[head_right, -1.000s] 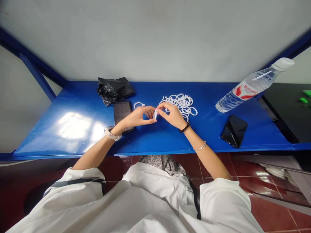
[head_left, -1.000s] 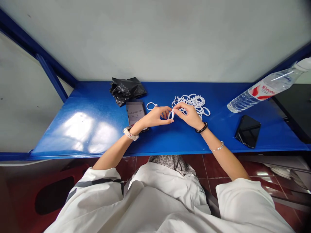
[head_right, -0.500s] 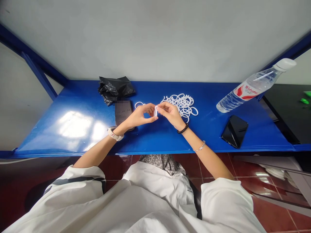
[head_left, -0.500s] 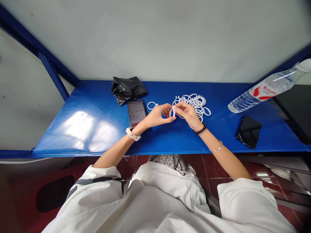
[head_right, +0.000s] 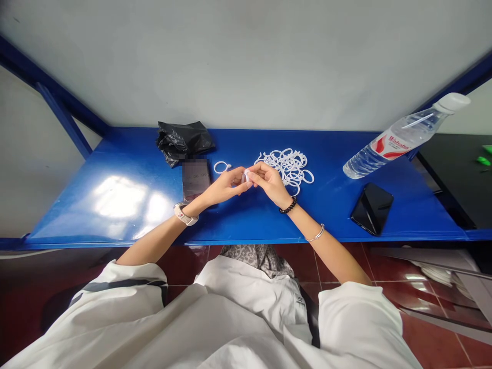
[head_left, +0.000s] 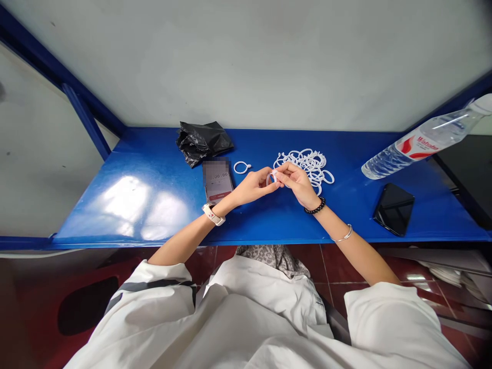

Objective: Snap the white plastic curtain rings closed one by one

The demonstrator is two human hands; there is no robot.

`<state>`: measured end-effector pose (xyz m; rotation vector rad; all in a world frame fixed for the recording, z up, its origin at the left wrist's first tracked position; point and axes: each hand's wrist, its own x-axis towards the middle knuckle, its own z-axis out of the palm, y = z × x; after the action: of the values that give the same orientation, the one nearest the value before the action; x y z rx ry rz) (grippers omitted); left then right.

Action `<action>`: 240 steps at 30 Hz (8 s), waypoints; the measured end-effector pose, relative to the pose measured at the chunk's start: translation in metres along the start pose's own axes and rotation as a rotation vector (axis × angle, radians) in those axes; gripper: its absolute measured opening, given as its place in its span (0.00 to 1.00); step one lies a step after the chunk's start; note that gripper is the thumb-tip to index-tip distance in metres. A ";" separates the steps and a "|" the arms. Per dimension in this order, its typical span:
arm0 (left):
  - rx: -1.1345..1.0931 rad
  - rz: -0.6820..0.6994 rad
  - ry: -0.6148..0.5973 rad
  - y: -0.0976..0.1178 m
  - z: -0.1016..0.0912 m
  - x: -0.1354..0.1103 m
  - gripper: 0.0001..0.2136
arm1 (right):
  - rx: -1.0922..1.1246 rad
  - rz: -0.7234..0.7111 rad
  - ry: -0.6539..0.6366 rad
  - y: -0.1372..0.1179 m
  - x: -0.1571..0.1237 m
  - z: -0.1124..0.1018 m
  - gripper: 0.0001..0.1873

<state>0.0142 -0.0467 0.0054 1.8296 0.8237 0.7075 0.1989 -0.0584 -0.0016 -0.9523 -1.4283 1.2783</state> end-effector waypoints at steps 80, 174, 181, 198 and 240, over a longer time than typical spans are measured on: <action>1.163 -0.286 0.084 -0.011 -0.042 0.001 0.12 | -1.154 0.077 0.057 -0.009 0.013 -0.061 0.07; 0.122 0.101 0.010 -0.003 -0.004 0.001 0.22 | -0.603 -0.421 -0.058 -0.002 0.001 -0.024 0.07; -0.275 -0.019 -0.174 -0.006 -0.007 0.004 0.29 | -0.509 -0.394 -0.022 -0.011 0.001 -0.029 0.07; -0.575 -0.304 -0.211 0.011 -0.006 0.002 0.27 | -0.269 -0.217 -0.105 -0.012 -0.001 -0.024 0.16; 0.032 0.273 0.179 0.013 -0.009 -0.004 0.18 | -0.301 -0.335 0.062 -0.014 -0.003 -0.018 0.17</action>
<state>0.0076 -0.0490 0.0203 1.9487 0.7082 1.0491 0.2179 -0.0590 0.0119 -0.8907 -1.6794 0.7964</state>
